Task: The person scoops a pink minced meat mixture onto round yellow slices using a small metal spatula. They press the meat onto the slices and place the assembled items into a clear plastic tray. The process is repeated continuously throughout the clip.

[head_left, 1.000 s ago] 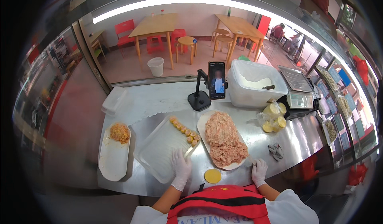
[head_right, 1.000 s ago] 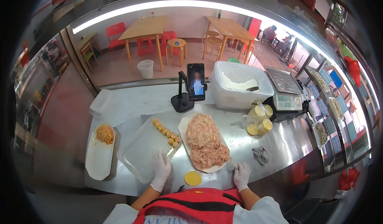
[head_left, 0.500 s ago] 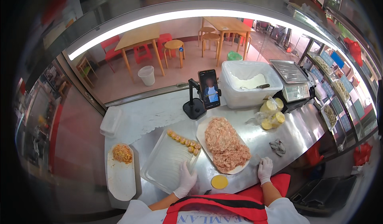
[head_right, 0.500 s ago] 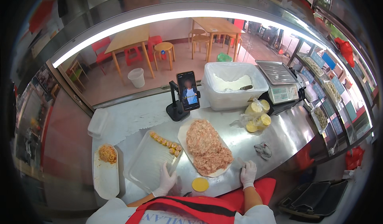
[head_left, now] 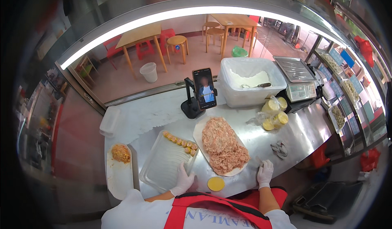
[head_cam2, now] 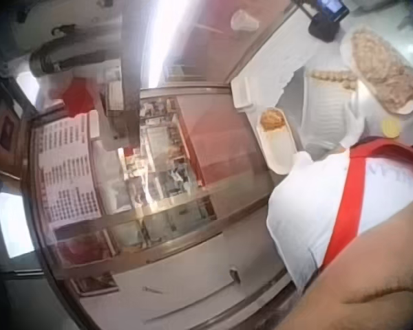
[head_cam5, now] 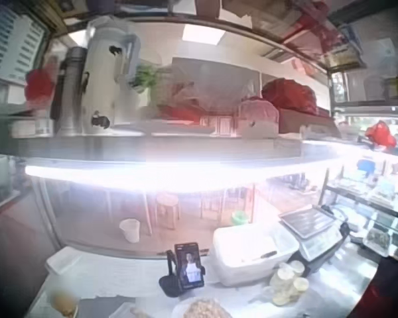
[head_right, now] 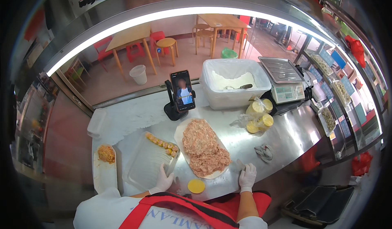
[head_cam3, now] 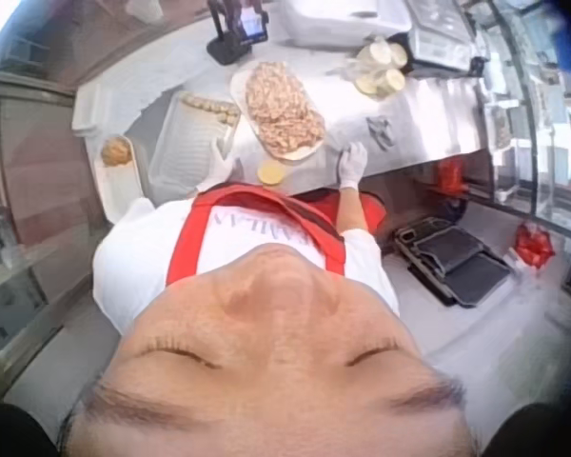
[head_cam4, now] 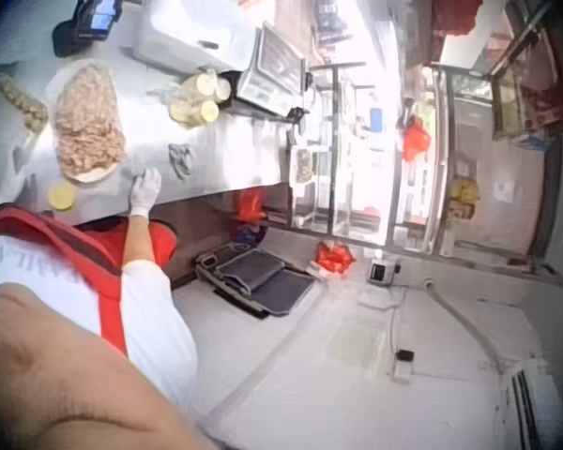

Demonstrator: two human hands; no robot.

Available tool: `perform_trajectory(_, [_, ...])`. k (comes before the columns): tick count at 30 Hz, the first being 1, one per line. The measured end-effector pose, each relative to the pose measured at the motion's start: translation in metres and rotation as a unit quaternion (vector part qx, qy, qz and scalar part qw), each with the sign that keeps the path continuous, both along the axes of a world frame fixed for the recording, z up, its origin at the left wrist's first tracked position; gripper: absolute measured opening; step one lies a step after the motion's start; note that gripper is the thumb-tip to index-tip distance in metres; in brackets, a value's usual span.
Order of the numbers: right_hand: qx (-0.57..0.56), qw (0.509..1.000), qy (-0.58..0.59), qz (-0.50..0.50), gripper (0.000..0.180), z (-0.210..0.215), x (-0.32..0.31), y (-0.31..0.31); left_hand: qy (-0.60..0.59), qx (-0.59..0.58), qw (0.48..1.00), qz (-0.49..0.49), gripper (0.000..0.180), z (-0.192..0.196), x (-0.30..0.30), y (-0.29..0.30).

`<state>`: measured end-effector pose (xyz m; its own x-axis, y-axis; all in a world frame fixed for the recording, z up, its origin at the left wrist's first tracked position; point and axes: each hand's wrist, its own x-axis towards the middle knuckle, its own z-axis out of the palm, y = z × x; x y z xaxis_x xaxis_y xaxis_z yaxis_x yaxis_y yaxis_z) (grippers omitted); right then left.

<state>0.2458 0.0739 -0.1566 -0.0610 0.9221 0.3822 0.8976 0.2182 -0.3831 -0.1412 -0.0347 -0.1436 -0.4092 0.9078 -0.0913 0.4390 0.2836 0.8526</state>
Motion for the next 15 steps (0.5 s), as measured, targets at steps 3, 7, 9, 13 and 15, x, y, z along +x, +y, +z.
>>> perform_trajectory(3, [0.000, 1.000, 0.003, -0.006, 0.026, 0.000, 0.000, -0.002, 0.001, -0.008, 1.000, 0.004, 0.073, 0.007, 0.000, 0.000])
perform_trajectory(7, [0.008, 1.000, 0.016, -0.001, 0.026, -0.002, -0.002, 0.004, 0.026, -0.006, 0.999, 0.020, 0.072, -0.004, -0.001, 0.001])
perform_trajectory(9, [0.005, 1.000, 0.005, -0.009, 0.026, -0.005, 0.001, 0.001, 0.043, 0.012, 0.999, 0.027, 0.072, -0.008, 0.001, 0.001])
perform_trajectory(13, [0.003, 1.000, 0.003, -0.003, 0.022, -0.002, 0.005, 0.003, 0.034, 0.034, 0.998, 0.051, 0.065, -0.004, 0.009, 0.000])
perform_trajectory(15, [0.032, 0.999, 0.009, 0.007, 0.021, -0.004, 0.008, 0.004, 0.067, 0.051, 0.995, 0.056, 0.061, 0.003, 0.013, 0.001])
